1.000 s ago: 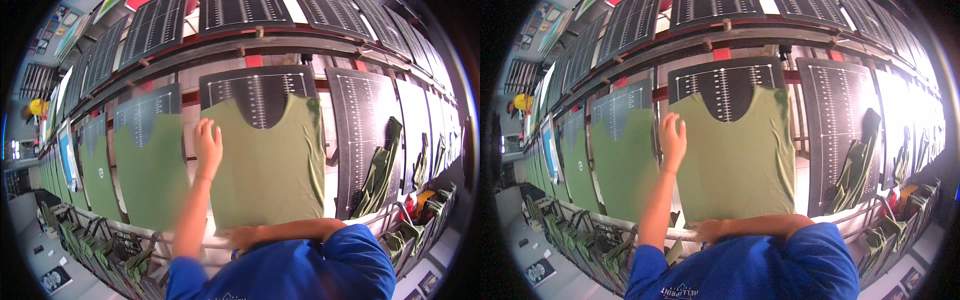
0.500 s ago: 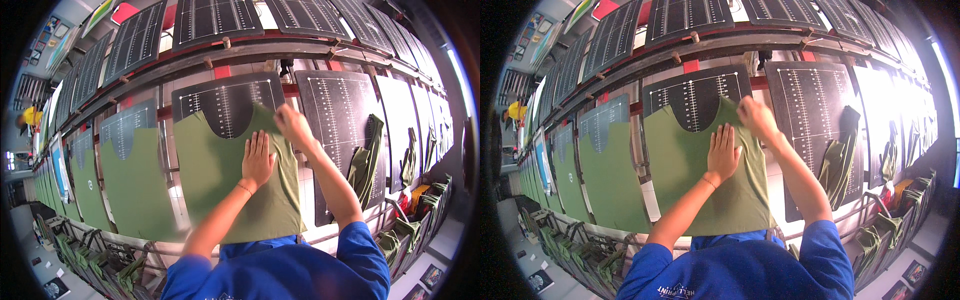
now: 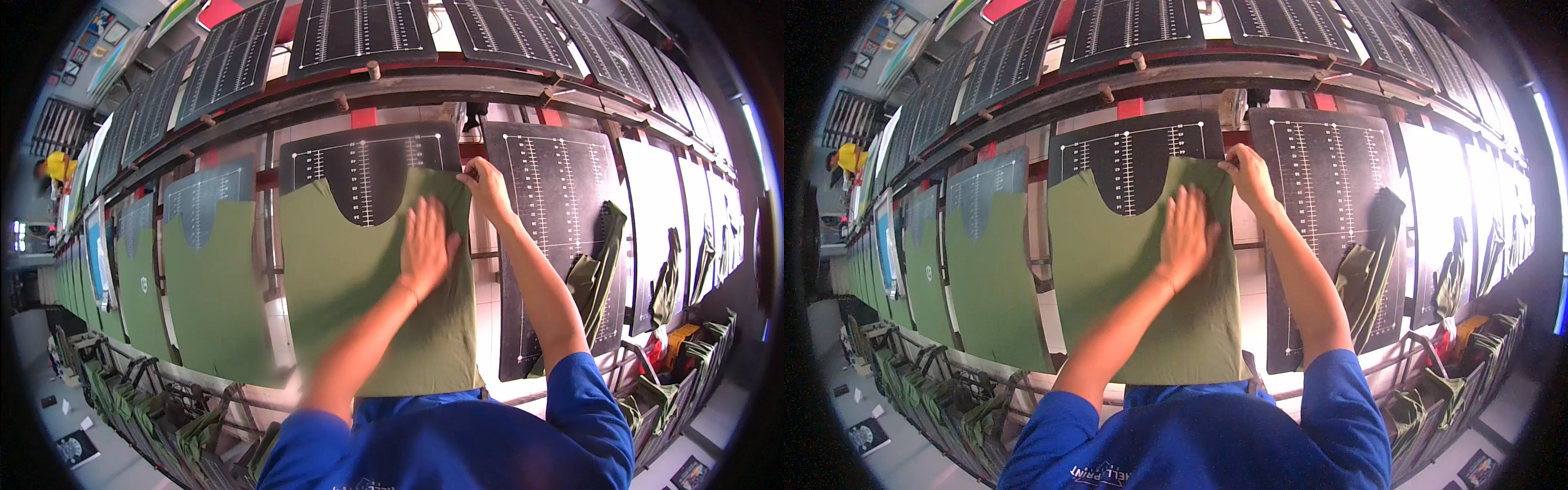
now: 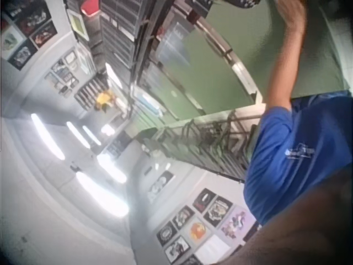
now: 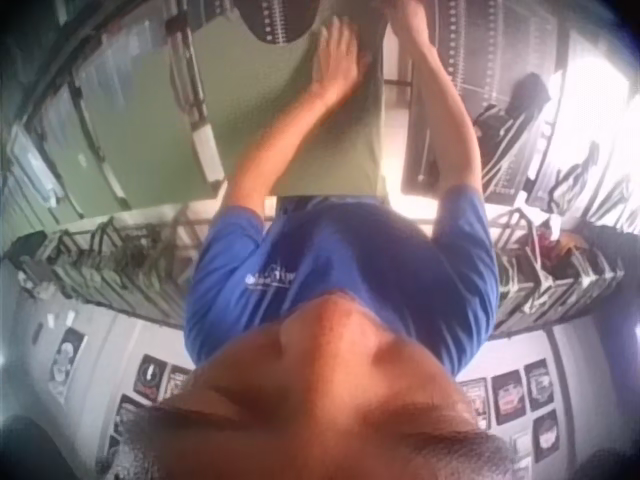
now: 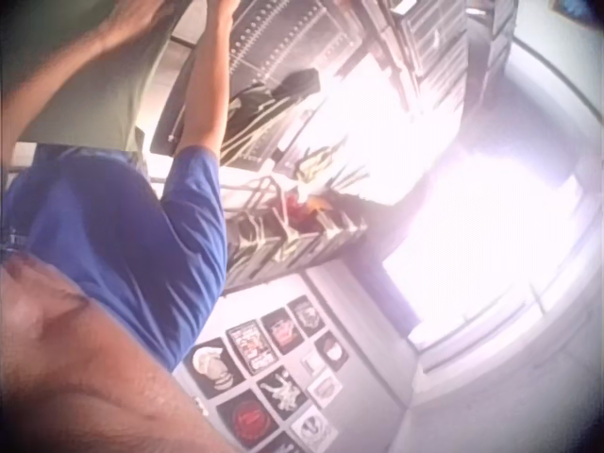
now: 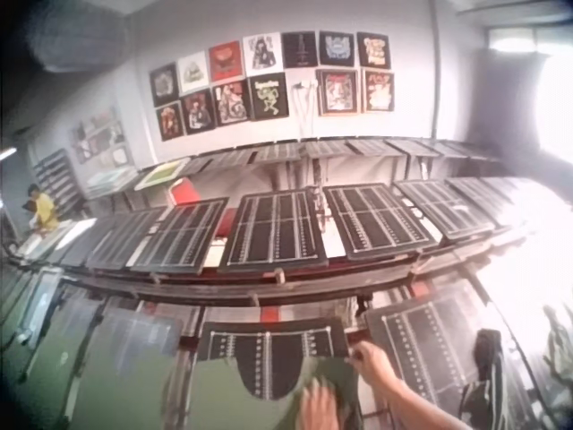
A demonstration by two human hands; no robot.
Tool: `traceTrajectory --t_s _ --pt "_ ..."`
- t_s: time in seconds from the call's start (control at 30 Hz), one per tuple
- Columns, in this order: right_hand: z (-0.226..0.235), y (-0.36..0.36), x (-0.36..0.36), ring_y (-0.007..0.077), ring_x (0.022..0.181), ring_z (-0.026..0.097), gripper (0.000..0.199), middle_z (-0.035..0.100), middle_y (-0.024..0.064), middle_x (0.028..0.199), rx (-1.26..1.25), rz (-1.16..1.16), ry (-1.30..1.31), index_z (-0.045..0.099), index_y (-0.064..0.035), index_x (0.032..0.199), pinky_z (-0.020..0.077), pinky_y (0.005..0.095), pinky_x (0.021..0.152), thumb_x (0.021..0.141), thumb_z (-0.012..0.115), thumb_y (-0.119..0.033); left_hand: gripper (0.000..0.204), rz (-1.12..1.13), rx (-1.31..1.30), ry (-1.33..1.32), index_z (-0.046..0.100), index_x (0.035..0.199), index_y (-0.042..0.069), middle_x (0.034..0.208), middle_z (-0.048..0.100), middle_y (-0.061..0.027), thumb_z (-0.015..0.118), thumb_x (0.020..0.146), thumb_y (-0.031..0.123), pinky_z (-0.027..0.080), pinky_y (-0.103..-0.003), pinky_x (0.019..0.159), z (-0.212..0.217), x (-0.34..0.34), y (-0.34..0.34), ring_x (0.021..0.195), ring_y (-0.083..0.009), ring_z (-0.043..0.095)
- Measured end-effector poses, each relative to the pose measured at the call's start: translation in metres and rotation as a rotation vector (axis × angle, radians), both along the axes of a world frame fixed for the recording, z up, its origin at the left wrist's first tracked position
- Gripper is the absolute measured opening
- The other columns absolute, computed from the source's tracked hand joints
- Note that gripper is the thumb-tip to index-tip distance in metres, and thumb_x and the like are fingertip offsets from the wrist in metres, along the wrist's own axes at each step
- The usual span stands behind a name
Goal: The person places a screen printing frame onto a green t-shirt, then removes it. They proceed to pick up green t-shirts from a rack, unfold them, and lay them flat on a black printing board, smoothing the fabric with their hands to prepare them for printing.
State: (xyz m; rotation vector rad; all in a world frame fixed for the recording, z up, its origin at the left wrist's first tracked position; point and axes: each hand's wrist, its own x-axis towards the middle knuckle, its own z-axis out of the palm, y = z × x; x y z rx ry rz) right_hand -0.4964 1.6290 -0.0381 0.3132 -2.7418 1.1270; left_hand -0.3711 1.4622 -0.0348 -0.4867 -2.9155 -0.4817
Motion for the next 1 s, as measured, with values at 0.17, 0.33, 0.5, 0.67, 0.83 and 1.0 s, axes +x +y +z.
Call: traceTrajectory --t_s 0.17,0.33,0.5,0.67,0.83,1.0 --pt "0.023 -0.056 0.061 0.0323 0.122 0.054 0.048 0.062 0.0127 0.121 0.413 0.235 0.216 0.061 -0.0076 0.119 0.0405 0.0476 0.108 0.079 0.075 -0.03 0.077 -0.564 -0.04 -0.395 0.037 0.149 -0.006 0.158 0.034 -0.0229 0.048 0.098 0.05 0.022 -0.05 0.122 0.015 0.189 0.037 0.149 -0.0362 0.027" --pt "0.014 -0.077 0.095 0.0262 0.153 0.02 0.078 0.028 0.0042 0.165 0.578 0.824 0.063 0.032 -0.0212 0.157 0.0107 0.0487 0.126 0.094 0.047 -0.066 0.072 -0.549 0.085 -0.421 0.035 0.152 -0.002 0.161 0.031 -0.0177 0.04 0.102 0.05 0.02 -0.047 0.123 0.004 0.244 0.035 0.151 -0.0319 0.026" --pt "0.0 -0.035 0.047 0.0343 0.152 0.022 0.083 0.03 0.0137 0.162 0.529 0.46 0.173 0.035 -0.0084 0.154 0.0136 0.0521 0.125 0.095 0.045 -0.065 0.077 0.124 -0.032 -0.414 0.033 0.153 -0.002 0.16 0.029 -0.0237 0.062 0.091 0.033 0.014 -0.055 0.123 0.022 0.24 -0.075 0.15 -0.0425 0.022" --pt "0.04 -0.027 0.294 0.0326 0.152 0.023 0.085 0.032 0.0111 0.162 0.708 0.894 -0.234 0.036 -0.0155 0.155 0.0133 0.055 0.124 0.089 0.056 -0.065 0.067 0.735 -0.053 -0.227 0.022 0.157 -0.002 0.163 0.017 -0.0267 0.044 0.102 0.029 0.011 -0.058 0.122 -0.011 0.332 -0.213 0.151 -0.046 0.015" --pt "0.024 0.01 0.445 0.0308 0.15 0.028 0.077 0.031 0.0142 0.161 0.301 0.751 -0.254 0.031 -0.0149 0.157 0.0205 0.0489 0.123 0.095 0.055 -0.055 0.068 0.704 -0.183 -0.253 0.02 0.157 -0.003 0.164 0.014 -0.0271 0.043 0.104 0.032 0.011 -0.06 0.121 -0.012 0.343 -0.199 0.151 -0.047 0.014" --pt "0.041 0.064 0.449 0.0284 0.09 0.067 0.038 0.068 0.0146 0.102 -0.053 -0.199 -0.145 0.063 -0.0034 0.121 0.0539 0.0374 0.079 0.084 0.071 0.0 0.071 0.122 -0.082 -0.207 0.028 0.154 -0.003 0.161 0.022 -0.0282 0.05 0.1 0.038 0.01 -0.065 0.119 0.011 0.307 -0.061 0.15 -0.0488 0.016"
